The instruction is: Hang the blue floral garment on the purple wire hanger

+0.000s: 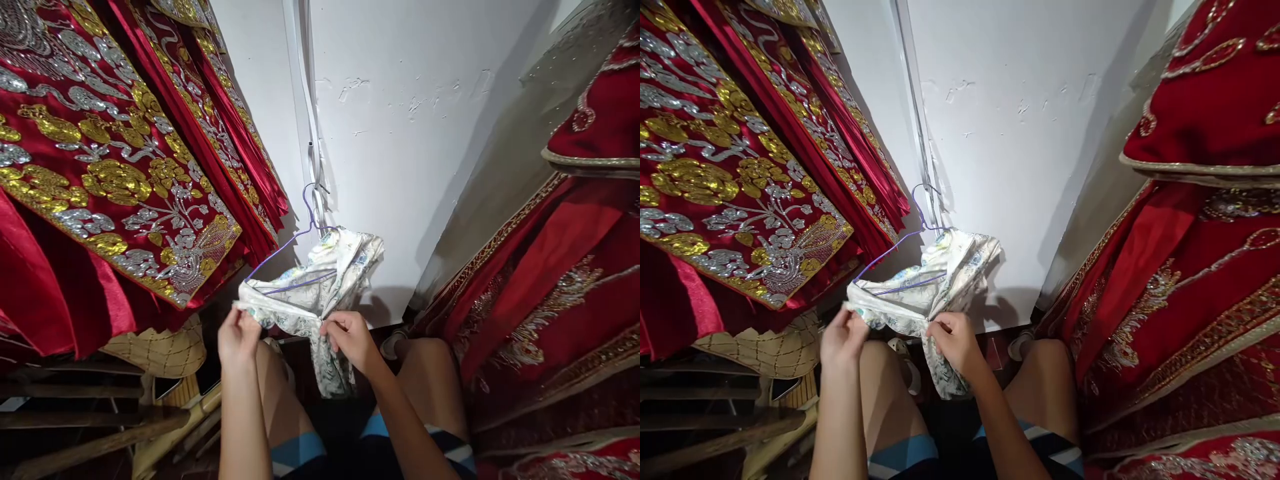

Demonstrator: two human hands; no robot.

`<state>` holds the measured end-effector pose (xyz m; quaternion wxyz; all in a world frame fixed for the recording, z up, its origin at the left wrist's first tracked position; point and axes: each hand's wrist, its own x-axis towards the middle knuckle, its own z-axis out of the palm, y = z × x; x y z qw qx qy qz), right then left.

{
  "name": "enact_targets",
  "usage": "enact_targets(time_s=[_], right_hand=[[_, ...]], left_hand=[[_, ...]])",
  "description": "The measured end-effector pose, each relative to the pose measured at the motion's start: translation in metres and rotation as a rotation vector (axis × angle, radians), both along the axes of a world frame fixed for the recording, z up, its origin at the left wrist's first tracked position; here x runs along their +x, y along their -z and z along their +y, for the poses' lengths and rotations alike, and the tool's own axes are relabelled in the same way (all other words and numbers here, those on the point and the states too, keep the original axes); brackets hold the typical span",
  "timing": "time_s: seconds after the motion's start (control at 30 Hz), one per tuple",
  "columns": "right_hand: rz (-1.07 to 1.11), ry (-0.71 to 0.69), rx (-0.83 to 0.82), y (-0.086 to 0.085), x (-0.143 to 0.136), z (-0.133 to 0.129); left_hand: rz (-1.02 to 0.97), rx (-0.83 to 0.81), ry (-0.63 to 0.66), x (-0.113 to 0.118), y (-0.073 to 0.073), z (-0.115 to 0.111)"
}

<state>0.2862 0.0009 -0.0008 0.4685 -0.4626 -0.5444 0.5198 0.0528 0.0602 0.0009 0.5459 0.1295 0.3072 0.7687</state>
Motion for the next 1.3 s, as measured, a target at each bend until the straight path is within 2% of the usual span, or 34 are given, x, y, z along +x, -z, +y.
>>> enact_targets(time_s=[0.13, 0.2, 0.27, 0.37, 0.43, 0.5, 0.6, 0.67, 0.73, 0.8, 0.9, 1.0, 1.07, 1.13, 1.2, 1.23, 1.3], right_hand=[[0.023, 0.037, -0.031, 0.005, 0.000, -0.011], [-0.017, 0.063, -0.034, 0.009, 0.009, -0.015], [-0.041, 0.076, -0.054, 0.015, 0.023, -0.020], [-0.069, 0.012, -0.100, 0.028, 0.048, -0.025], [-0.138, -0.069, -0.131, 0.036, 0.061, -0.026], [-0.205, -0.061, -0.117, 0.040, 0.067, -0.025], [-0.187, 0.037, 0.012, 0.034, 0.060, -0.025], [-0.079, -0.045, 0.086, 0.025, 0.049, -0.027], [0.042, -0.214, 0.103, 0.017, 0.038, -0.031], [0.097, -0.340, 0.065, 0.011, 0.029, -0.032], [0.020, -0.427, -0.003, 0.003, 0.023, -0.029], [-0.088, -0.522, 0.016, -0.011, 0.024, -0.017], [-0.119, -0.573, 0.028, -0.024, 0.029, -0.006], [-0.148, -0.556, 0.059, -0.038, 0.037, 0.005], [-0.173, -0.476, 0.138, -0.051, 0.047, 0.018], [-0.195, -0.422, 0.186, -0.057, 0.053, 0.025], [-0.276, -0.307, 0.260, -0.063, 0.063, 0.040]], left_hand=[[-0.228, -0.279, 0.017, 0.025, 0.044, -0.024], [-0.239, -0.336, 0.045, 0.042, 0.057, -0.034], [-0.203, -0.323, 0.096, 0.056, 0.061, -0.040], [-0.096, -0.145, 0.154, 0.068, 0.051, -0.046], [0.019, 0.020, 0.207, 0.075, 0.037, -0.051], [0.165, 0.136, 0.283, 0.084, 0.023, -0.060], [0.446, 0.205, 0.361, 0.103, 0.006, -0.076], [0.677, 0.246, 0.411, 0.114, -0.001, -0.086], [0.875, 0.299, 0.438, 0.119, -0.005, -0.091], [0.984, 0.339, 0.424, 0.116, -0.007, -0.092], [1.017, 0.317, 0.442, 0.100, -0.010, -0.088], [1.063, 0.285, 0.603, 0.080, -0.009, -0.085], [1.171, 0.307, 0.779, 0.067, -0.004, -0.085], [1.343, 0.312, 0.982, 0.052, 0.004, -0.086], [1.592, 0.253, 1.103, 0.032, 0.014, -0.086], [1.732, 0.198, 1.099, 0.022, 0.019, -0.085], [1.967, 0.081, 1.006, -0.001, 0.024, -0.080]])
